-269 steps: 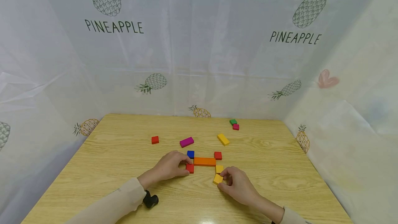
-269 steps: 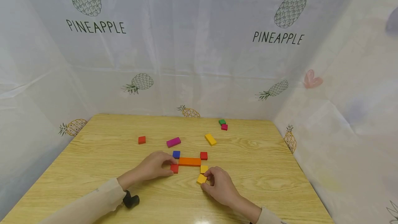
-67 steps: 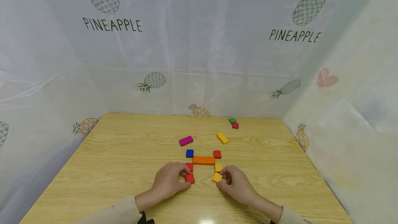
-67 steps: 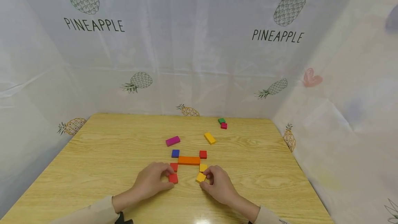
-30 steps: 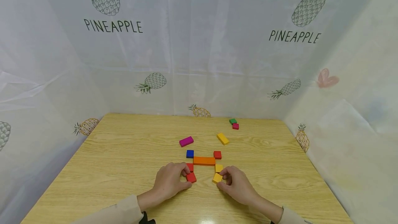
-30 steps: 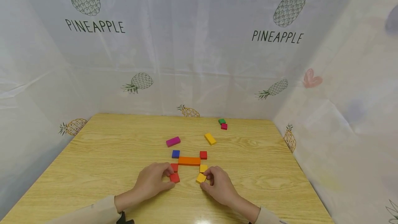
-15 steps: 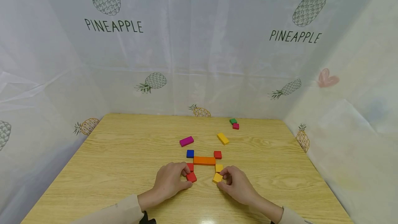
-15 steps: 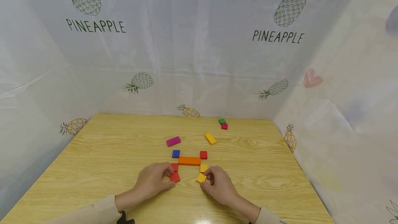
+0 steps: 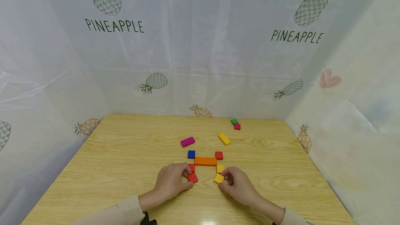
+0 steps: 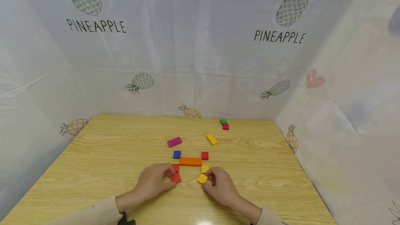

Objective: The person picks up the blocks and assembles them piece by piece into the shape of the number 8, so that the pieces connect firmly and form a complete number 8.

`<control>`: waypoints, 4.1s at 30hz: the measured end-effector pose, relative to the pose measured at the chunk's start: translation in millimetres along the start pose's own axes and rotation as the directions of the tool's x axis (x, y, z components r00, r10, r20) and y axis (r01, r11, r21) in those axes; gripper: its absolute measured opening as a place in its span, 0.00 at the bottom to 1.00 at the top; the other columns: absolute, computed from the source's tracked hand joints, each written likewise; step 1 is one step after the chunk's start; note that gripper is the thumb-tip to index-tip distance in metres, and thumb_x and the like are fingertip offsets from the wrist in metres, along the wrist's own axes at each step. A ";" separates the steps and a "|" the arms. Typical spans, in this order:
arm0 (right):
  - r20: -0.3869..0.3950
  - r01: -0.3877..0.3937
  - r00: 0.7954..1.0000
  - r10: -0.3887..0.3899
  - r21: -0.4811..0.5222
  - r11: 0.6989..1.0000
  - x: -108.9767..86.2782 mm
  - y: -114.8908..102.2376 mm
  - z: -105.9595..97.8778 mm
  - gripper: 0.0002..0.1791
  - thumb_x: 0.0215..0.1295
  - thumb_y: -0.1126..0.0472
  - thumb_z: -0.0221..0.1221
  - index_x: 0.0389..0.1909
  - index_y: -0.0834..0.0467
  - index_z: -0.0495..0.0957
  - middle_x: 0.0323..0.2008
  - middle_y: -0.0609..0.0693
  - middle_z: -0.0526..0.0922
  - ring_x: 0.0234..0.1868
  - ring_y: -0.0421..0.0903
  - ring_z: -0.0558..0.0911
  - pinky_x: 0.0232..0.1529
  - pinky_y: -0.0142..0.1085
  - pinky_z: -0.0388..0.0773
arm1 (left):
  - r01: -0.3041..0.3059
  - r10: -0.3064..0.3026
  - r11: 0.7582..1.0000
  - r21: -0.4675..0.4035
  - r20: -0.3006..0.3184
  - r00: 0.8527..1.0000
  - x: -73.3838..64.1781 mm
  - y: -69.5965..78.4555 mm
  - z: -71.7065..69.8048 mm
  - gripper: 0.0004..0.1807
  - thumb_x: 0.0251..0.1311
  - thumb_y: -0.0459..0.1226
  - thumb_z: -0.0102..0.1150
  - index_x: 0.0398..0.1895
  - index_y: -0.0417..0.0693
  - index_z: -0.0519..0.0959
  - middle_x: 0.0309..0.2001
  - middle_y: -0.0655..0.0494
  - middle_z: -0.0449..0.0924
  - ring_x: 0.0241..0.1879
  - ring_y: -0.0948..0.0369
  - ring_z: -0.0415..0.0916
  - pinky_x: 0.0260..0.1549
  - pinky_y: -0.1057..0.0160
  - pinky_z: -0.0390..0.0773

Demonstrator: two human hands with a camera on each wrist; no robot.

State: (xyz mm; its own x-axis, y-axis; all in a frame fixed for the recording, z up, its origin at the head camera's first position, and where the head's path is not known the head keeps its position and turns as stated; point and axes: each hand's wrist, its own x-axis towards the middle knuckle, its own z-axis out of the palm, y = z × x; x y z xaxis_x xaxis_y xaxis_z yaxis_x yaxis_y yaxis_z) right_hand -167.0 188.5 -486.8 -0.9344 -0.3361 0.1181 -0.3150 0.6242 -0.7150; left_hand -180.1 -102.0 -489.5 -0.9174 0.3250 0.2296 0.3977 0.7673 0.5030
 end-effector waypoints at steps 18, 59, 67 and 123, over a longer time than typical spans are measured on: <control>0.005 -0.029 1.000 0.029 0.039 0.999 -1.3 -0.7 -1.6 0.18 0.63 0.58 0.76 0.48 0.60 0.82 0.39 0.50 0.79 0.34 0.38 0.76 0.35 0.30 0.77 | -0.004 0.004 1.000 -0.002 -0.004 1.000 -1.9 0.9 -1.5 0.18 0.46 0.48 0.87 0.33 0.62 0.83 0.30 0.70 0.82 0.30 0.69 0.73 0.28 0.65 0.69; -0.203 -0.161 0.968 0.150 -0.037 0.986 136.6 55.0 -38.3 0.32 0.71 0.56 0.70 0.68 0.70 0.74 0.59 0.67 0.79 0.59 0.64 0.80 0.60 0.57 0.79 | 0.002 -0.002 1.000 -0.019 0.000 1.000 -0.7 0.5 -1.7 0.18 0.46 0.47 0.87 0.33 0.61 0.83 0.29 0.70 0.82 0.30 0.68 0.73 0.29 0.64 0.69; -0.208 -0.209 0.957 0.200 -0.024 0.978 143.7 53.3 -32.5 0.29 0.70 0.59 0.70 0.64 0.71 0.77 0.54 0.65 0.81 0.56 0.62 0.81 0.59 0.55 0.79 | -0.002 0.001 1.000 -0.013 -0.004 1.000 0.2 -0.8 -1.1 0.18 0.46 0.48 0.86 0.33 0.62 0.83 0.29 0.70 0.82 0.31 0.68 0.74 0.30 0.64 0.69; 0.134 0.172 0.977 -0.168 -0.019 0.985 71.1 -17.4 -46.1 0.15 0.66 0.55 0.74 0.53 0.47 0.88 0.47 0.40 0.85 0.47 0.42 0.80 0.45 0.40 0.80 | 0.007 -0.007 1.000 -0.017 0.005 1.000 0.2 -2.1 -0.5 0.18 0.46 0.48 0.87 0.33 0.63 0.83 0.30 0.71 0.82 0.31 0.68 0.73 0.30 0.64 0.68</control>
State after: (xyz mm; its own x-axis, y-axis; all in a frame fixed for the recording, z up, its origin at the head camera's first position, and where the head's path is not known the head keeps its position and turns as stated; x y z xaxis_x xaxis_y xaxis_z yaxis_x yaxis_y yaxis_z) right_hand -235.6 186.2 -434.2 -0.8374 -0.5275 0.1433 -0.4741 0.5703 -0.6707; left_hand -181.1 -103.7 -490.1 -0.9202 0.3223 0.2222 0.3915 0.7600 0.5188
